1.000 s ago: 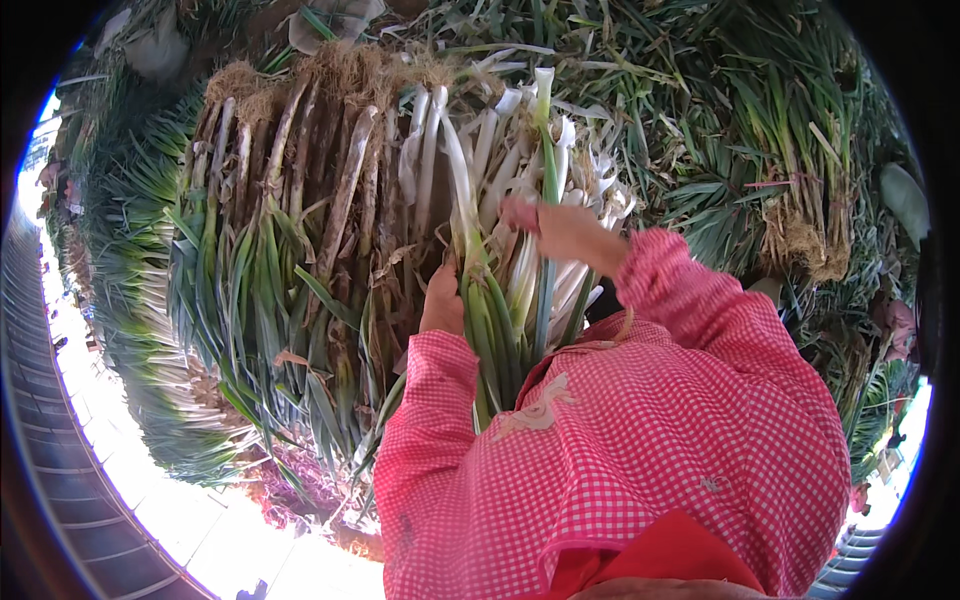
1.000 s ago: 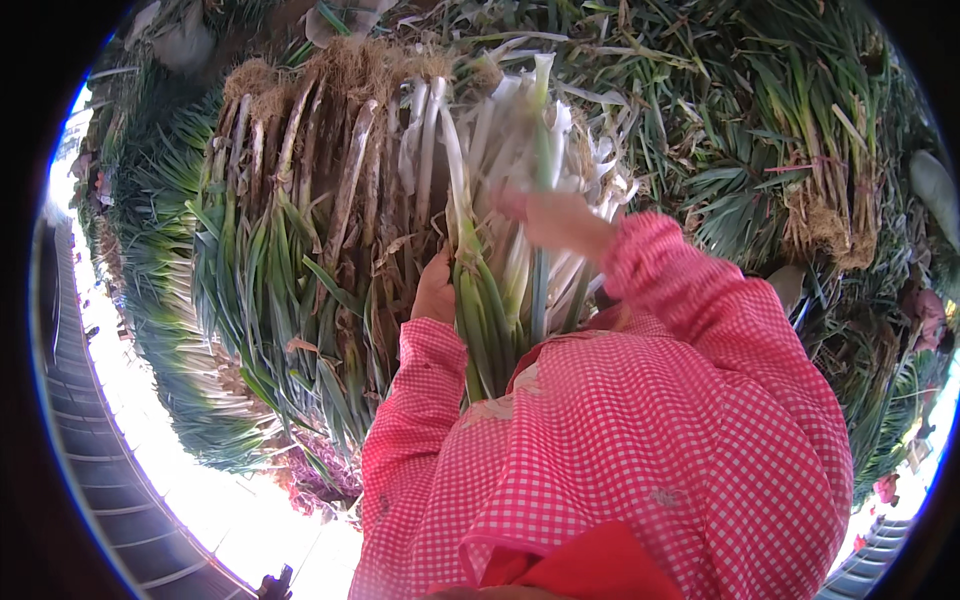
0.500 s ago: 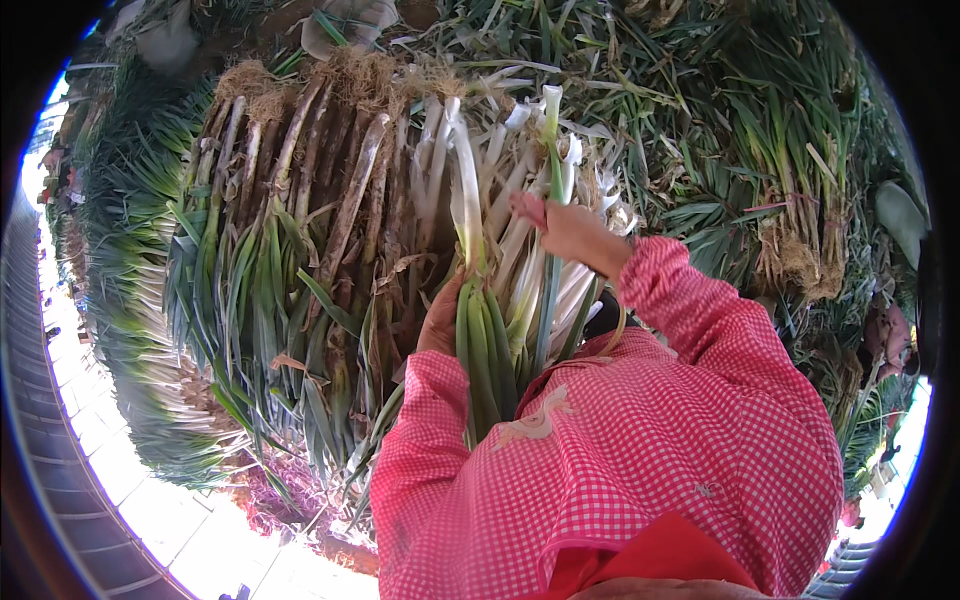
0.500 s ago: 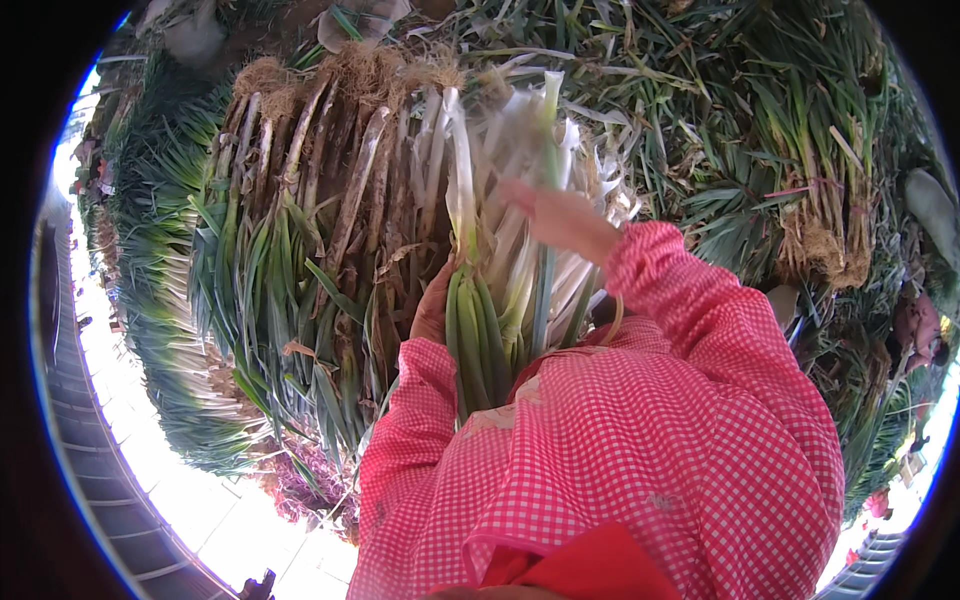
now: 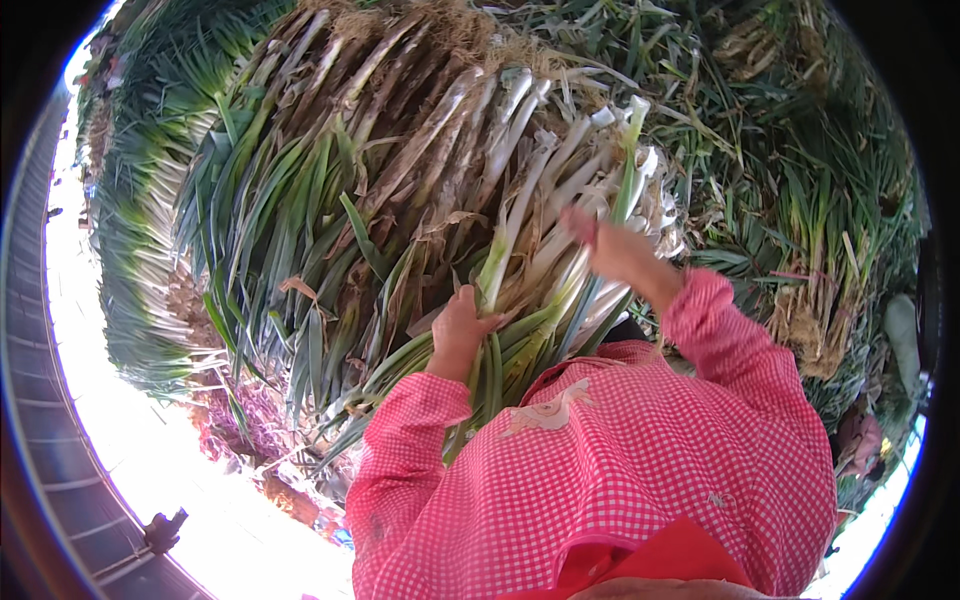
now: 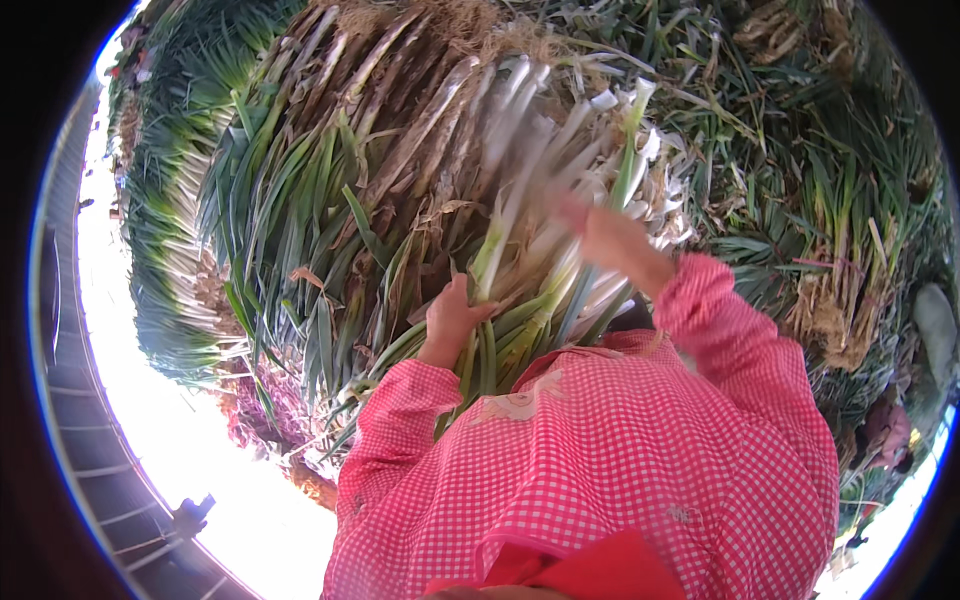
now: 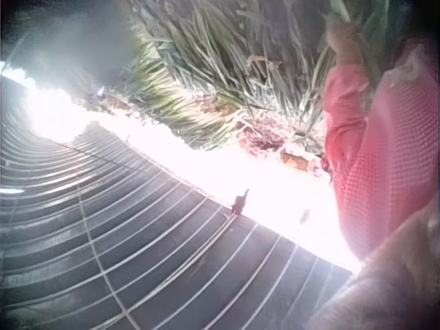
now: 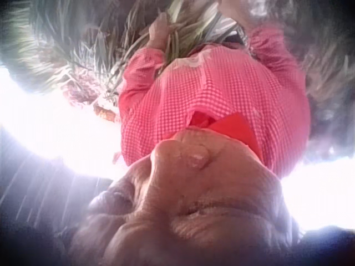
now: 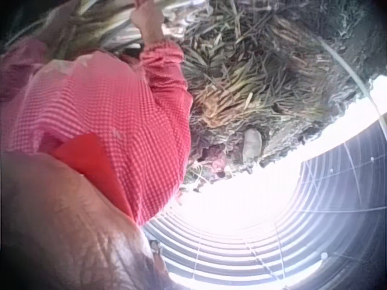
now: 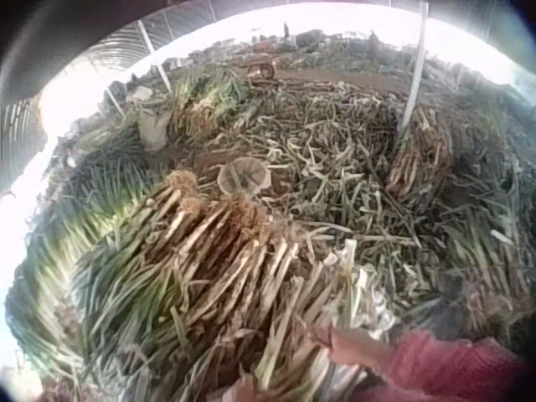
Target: The person repeatedly picks up bunches of green onions from a large pile, aligns them, and places them back down. The person handles the vegetables by hand, sorting and organizing them in a repetitive manner.
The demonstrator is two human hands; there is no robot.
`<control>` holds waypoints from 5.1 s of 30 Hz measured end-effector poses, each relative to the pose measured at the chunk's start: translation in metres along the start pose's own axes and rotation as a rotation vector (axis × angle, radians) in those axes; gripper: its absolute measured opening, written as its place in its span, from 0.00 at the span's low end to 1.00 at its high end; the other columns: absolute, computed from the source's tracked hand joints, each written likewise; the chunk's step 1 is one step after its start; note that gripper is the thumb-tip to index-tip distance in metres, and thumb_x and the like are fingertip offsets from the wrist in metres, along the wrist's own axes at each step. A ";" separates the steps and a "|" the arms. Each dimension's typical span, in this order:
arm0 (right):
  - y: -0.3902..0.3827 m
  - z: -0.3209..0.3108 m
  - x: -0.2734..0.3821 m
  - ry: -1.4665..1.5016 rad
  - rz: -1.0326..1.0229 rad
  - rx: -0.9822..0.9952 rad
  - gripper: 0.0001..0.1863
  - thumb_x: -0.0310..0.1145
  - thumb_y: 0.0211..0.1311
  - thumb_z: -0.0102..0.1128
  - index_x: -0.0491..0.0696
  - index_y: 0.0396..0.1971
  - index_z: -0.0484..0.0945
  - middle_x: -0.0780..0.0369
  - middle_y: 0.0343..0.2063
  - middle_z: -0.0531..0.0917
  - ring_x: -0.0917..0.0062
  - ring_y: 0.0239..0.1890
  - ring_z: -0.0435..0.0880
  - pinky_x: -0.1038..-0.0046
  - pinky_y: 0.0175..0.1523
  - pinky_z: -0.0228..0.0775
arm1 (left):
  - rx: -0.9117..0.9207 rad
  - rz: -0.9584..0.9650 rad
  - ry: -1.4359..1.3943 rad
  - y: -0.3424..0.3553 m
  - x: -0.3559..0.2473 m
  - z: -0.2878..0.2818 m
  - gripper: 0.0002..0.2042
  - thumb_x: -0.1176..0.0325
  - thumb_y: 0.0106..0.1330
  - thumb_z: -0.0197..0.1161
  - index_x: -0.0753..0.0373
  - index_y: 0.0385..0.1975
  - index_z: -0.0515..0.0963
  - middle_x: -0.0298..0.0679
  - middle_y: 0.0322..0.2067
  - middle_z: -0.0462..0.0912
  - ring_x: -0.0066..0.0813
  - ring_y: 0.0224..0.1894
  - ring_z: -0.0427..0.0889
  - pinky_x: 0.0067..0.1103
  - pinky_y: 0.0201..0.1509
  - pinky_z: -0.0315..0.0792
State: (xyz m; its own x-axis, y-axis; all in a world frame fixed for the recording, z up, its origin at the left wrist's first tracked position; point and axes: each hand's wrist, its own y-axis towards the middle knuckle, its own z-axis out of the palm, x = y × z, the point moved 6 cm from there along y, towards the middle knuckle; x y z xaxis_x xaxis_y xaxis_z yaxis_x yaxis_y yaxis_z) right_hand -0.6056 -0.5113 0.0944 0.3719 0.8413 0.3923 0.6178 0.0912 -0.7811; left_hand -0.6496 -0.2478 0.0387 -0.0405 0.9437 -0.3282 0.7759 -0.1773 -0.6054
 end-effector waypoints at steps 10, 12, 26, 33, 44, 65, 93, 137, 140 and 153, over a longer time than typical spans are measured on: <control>0.065 -0.020 0.000 -0.011 -0.121 -0.287 0.21 0.27 0.59 0.51 0.49 0.54 0.68 0.58 0.23 0.80 0.71 0.21 0.81 0.63 0.29 0.79 | -0.705 0.137 0.276 0.047 0.032 -0.065 0.16 0.57 0.57 0.68 0.61 0.36 0.75 0.43 0.37 0.77 0.45 0.37 0.78 0.38 0.41 0.73; 0.066 -0.001 -0.005 -0.135 -0.140 -0.259 0.20 0.28 0.56 0.52 0.53 0.50 0.72 0.54 0.30 0.83 0.63 0.33 0.85 0.62 0.37 0.78 | -0.603 0.050 0.313 0.073 0.049 -0.061 0.17 0.57 0.56 0.69 0.61 0.37 0.75 0.43 0.38 0.78 0.47 0.39 0.79 0.38 0.43 0.73; -0.020 0.012 -0.057 0.106 -0.155 -0.290 0.19 0.31 0.47 0.58 0.42 0.41 0.72 0.44 0.30 0.81 0.48 0.36 0.81 0.54 0.44 0.71 | -0.188 0.057 0.019 -0.056 0.007 -0.124 0.17 0.54 0.57 0.66 0.63 0.33 0.76 0.47 0.33 0.81 0.50 0.38 0.80 0.38 0.40 0.73; -0.038 0.046 -0.090 0.148 -0.085 -0.388 0.19 0.32 0.47 0.57 0.43 0.41 0.70 0.45 0.31 0.82 0.47 0.38 0.80 0.52 0.44 0.70 | -0.314 0.139 -0.152 0.028 -0.053 -0.073 0.14 0.56 0.60 0.60 0.61 0.33 0.79 0.53 0.28 0.80 0.58 0.36 0.78 0.44 0.41 0.70; 0.006 0.047 -0.047 0.373 0.007 -0.026 0.18 0.34 0.59 0.55 0.41 0.48 0.69 0.53 0.24 0.80 0.60 0.30 0.84 0.60 0.34 0.76 | -0.159 0.096 -0.291 0.126 -0.010 -0.012 0.16 0.57 0.63 0.56 0.62 0.38 0.81 0.55 0.34 0.82 0.56 0.41 0.79 0.40 0.44 0.71; 0.013 0.050 -0.051 0.093 -0.021 0.020 0.19 0.26 0.51 0.53 0.43 0.46 0.76 0.52 0.29 0.82 0.59 0.28 0.84 0.64 0.32 0.78 | -0.136 -0.007 -0.074 0.143 -0.008 -0.012 0.18 0.59 0.65 0.50 0.70 0.38 0.77 0.61 0.40 0.79 0.58 0.45 0.77 0.42 0.49 0.69; 0.031 -0.065 -0.058 0.367 0.009 -0.379 0.32 0.17 0.57 0.48 0.53 0.63 0.64 0.58 0.48 0.80 0.68 0.42 0.83 0.67 0.48 0.76 | -0.246 0.023 0.019 0.115 -0.046 -0.025 0.30 0.61 0.58 0.66 0.63 0.60 0.64 0.50 0.52 0.73 0.50 0.54 0.73 0.39 0.54 0.69; 0.035 0.035 0.031 -0.139 -0.157 0.282 0.30 0.27 0.58 0.53 0.59 0.63 0.66 0.43 0.55 0.68 0.55 0.48 0.80 0.61 0.61 0.68 | -0.334 -0.108 -0.121 0.106 0.053 -0.015 0.10 0.64 0.63 0.59 0.64 0.32 0.79 0.54 0.31 0.83 0.55 0.40 0.82 0.39 0.44 0.75; 0.057 0.000 0.005 0.087 -0.180 -0.215 0.29 0.23 0.57 0.48 0.54 0.61 0.68 0.48 0.55 0.73 0.55 0.53 0.77 0.60 0.58 0.69 | -0.236 0.053 0.195 0.130 0.044 0.003 0.06 0.71 0.59 0.59 0.63 0.32 0.81 0.51 0.31 0.84 0.48 0.37 0.85 0.38 0.38 0.79; -0.009 0.041 -0.038 0.064 -0.035 -0.358 0.22 0.37 0.48 0.60 0.43 0.44 0.76 0.47 0.35 0.83 0.50 0.41 0.81 0.56 0.49 0.72 | -0.342 0.078 0.257 0.121 0.025 -0.008 0.17 0.68 0.53 0.71 0.65 0.40 0.75 0.46 0.46 0.75 0.44 0.50 0.76 0.34 0.48 0.75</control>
State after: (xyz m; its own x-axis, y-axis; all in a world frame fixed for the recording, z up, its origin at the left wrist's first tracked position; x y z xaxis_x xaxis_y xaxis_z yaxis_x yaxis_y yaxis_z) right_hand -0.6542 -0.5224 0.0662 0.3818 0.8052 0.4538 0.8301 -0.0829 -0.5514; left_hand -0.5517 -0.2435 -0.0370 0.1511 0.9777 -0.1460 0.9361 -0.1889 -0.2967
